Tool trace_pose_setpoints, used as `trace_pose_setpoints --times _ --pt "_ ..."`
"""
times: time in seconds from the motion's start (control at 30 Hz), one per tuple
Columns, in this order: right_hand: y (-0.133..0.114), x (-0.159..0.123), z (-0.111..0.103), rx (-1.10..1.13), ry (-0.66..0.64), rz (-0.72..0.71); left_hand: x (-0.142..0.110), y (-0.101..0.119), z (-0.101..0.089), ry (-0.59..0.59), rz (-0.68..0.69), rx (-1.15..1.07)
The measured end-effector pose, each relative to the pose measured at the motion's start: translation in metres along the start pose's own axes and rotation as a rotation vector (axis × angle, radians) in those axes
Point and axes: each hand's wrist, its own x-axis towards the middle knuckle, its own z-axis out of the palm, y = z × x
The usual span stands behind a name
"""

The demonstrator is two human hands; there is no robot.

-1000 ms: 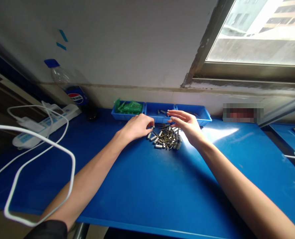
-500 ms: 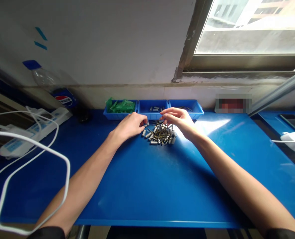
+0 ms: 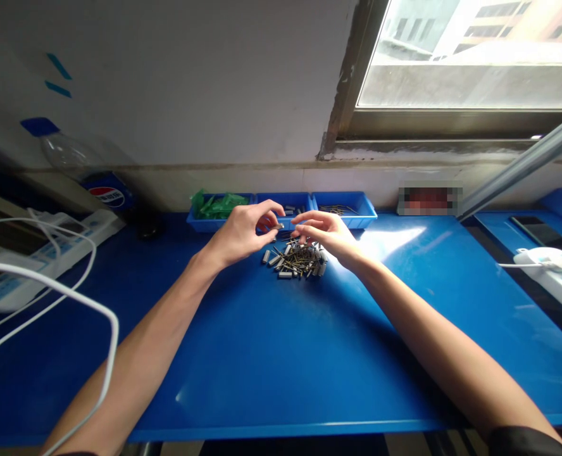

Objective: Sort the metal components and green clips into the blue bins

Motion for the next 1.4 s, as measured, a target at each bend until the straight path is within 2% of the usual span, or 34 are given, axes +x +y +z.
trace_pose_setpoints --times 0.17,0.3,0.37,0.5,0.6,1.03,1.23,1.4 --pt "0.001 -0.001 0.006 0.026 -0.080 -0.023 0.000 0.004 0.007 0.098 0.027 -0.090" --pt "0.007 0.004 0.008 0.032 -0.056 -0.034 0.001 0.000 0.007 0.079 0.019 -0.099" --pt "0.011 0.006 0.008 0.013 0.011 -0.048 0.000 -0.004 0.004 0.002 -0.036 -0.030" --pt "0.015 0.010 0.007 0.042 0.151 -0.091 -0.003 -0.014 -0.002 -0.294 -0.148 0.100" --pt "0.014 0.010 0.007 0.073 0.175 -0.083 -0.005 -0.020 -0.002 -0.383 -0.180 0.105" --pt "0.009 0.006 0.003 0.040 0.147 -0.036 -0.005 -0.019 -0.001 -0.433 -0.246 0.155" --pt "0.005 0.004 0.004 0.044 0.145 -0.016 -0.007 -0.015 0.001 -0.471 -0.221 0.185" --pt "0.007 0.003 0.004 0.033 0.125 0.011 -0.007 -0.011 0.004 -0.431 -0.259 0.299"
